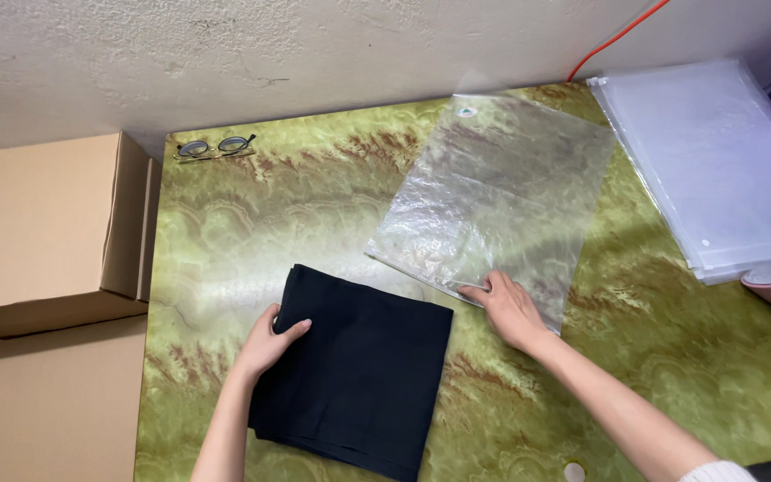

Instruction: The person places a folded black garment into a clear plastic bag, seals the bag, and then places the bagged garment into a cardboard box.

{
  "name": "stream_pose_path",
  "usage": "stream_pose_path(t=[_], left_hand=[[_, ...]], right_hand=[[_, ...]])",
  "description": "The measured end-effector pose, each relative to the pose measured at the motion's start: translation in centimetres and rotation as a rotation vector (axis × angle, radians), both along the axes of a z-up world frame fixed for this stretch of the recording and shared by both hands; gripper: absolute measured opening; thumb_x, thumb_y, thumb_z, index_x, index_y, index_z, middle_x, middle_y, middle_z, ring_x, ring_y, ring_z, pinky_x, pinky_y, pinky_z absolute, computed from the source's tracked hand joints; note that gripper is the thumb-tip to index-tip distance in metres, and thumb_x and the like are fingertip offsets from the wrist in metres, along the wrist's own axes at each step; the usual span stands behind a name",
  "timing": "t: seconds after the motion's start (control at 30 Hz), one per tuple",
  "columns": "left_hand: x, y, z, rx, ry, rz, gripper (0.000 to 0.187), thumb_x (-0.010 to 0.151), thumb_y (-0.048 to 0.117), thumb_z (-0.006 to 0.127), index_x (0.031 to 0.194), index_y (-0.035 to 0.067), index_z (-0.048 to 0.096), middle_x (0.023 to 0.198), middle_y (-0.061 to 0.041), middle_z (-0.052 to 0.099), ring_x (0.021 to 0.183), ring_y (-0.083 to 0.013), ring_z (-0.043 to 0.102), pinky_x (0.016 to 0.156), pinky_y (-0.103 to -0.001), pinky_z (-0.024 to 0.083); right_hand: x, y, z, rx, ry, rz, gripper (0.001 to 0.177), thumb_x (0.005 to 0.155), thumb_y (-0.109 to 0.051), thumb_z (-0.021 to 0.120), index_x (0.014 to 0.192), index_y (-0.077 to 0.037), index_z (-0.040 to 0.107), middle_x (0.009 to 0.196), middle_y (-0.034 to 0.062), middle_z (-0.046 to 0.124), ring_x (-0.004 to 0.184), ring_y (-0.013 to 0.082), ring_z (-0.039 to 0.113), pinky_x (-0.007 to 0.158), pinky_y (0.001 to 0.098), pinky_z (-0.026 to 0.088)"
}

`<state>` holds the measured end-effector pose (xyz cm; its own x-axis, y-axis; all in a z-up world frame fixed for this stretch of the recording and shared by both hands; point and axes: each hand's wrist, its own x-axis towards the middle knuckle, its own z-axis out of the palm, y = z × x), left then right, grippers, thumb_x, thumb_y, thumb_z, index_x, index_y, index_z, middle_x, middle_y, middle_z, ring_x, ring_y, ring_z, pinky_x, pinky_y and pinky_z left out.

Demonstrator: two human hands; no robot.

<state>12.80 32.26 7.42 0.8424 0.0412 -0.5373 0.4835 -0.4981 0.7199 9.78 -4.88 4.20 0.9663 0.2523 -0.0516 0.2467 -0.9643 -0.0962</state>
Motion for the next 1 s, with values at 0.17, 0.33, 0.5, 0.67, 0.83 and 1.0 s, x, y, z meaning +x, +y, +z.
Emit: stream_pose_path(t=[0.17, 0.33, 0.5, 0.67, 0.83, 1.0], left_hand=[[-0.5, -3.2, 3.2, -0.189, 0.099, 0.033, 0.052, 0.068, 0.030, 0.071, 0.107, -0.001, 0.055, 0.090, -0.022, 0.062, 0.085, -0.0249, 0.059, 0.070, -0.037, 0.048], [-0.3, -7.3, 3.5, -0.291, 0.119, -0.108, 0.044, 0.076, 0.038, 0.063, 0.105, 0.006, 0.063, 0.098, -0.018, 0.064, 0.093, -0.0249, 0.060, 0.075, -0.038, 0.050], [0.8, -11.3, 2.4, -0.287, 0.108, -0.352, 0.038, 0.075, 0.034, 0.064, 0.103, 0.008, 0.064, 0.095, -0.015, 0.064, 0.088, -0.0236, 0.062, 0.073, -0.035, 0.051], [1.3, -13.9, 2.3, -0.279, 0.127, -0.433, 0.037, 0.075, 0.034, 0.062, 0.102, 0.009, 0.065, 0.095, -0.014, 0.063, 0.090, -0.0248, 0.062, 0.074, -0.036, 0.050], [1.7, -14.8, 0.8, -0.292, 0.119, -0.442, 0.033, 0.076, 0.033, 0.062, 0.099, 0.011, 0.067, 0.090, -0.012, 0.062, 0.087, -0.0236, 0.061, 0.074, -0.035, 0.049], [1.8, -14.9, 1.3, -0.275, 0.107, -0.488, 0.031, 0.076, 0.030, 0.060, 0.101, 0.013, 0.066, 0.092, -0.012, 0.061, 0.091, -0.0223, 0.059, 0.076, -0.035, 0.048]], right_hand=[[0.7, -0.4, -2.0, 0.053, 0.015, -0.011, 0.038, 0.078, -0.010, 0.043, 0.111, -0.026, 0.054, 0.084, 0.0039, 0.038, 0.085, 0.0256, 0.048, 0.069, 0.0361, 0.044], [1.0, -1.2, -3.1, 0.000, -0.181, 0.102, 0.028, 0.080, -0.013, 0.047, 0.105, -0.022, 0.055, 0.080, 0.0025, 0.039, 0.078, 0.0217, 0.048, 0.067, 0.0327, 0.041], [0.4, -0.8, -1.6, 0.062, -0.443, 0.213, 0.042, 0.081, -0.006, 0.043, 0.119, -0.022, 0.048, 0.072, 0.0020, 0.033, 0.067, 0.0220, 0.044, 0.059, 0.0307, 0.037], [0.4, -1.4, -1.8, 0.148, -0.498, 0.150, 0.047, 0.080, -0.006, 0.044, 0.126, -0.018, 0.043, 0.075, 0.0016, 0.036, 0.069, 0.0208, 0.046, 0.060, 0.0298, 0.040], [0.0, -1.9, -2.2, 0.247, -0.535, 0.106, 0.037, 0.081, -0.007, 0.048, 0.117, -0.014, 0.053, 0.076, 0.0021, 0.041, 0.073, 0.0212, 0.050, 0.063, 0.0290, 0.042], [0.3, -2.6, -3.5, 0.410, -0.480, -0.074, 0.032, 0.081, -0.011, 0.051, 0.110, -0.019, 0.059, 0.076, 0.0012, 0.046, 0.070, 0.0200, 0.052, 0.062, 0.0296, 0.044]])
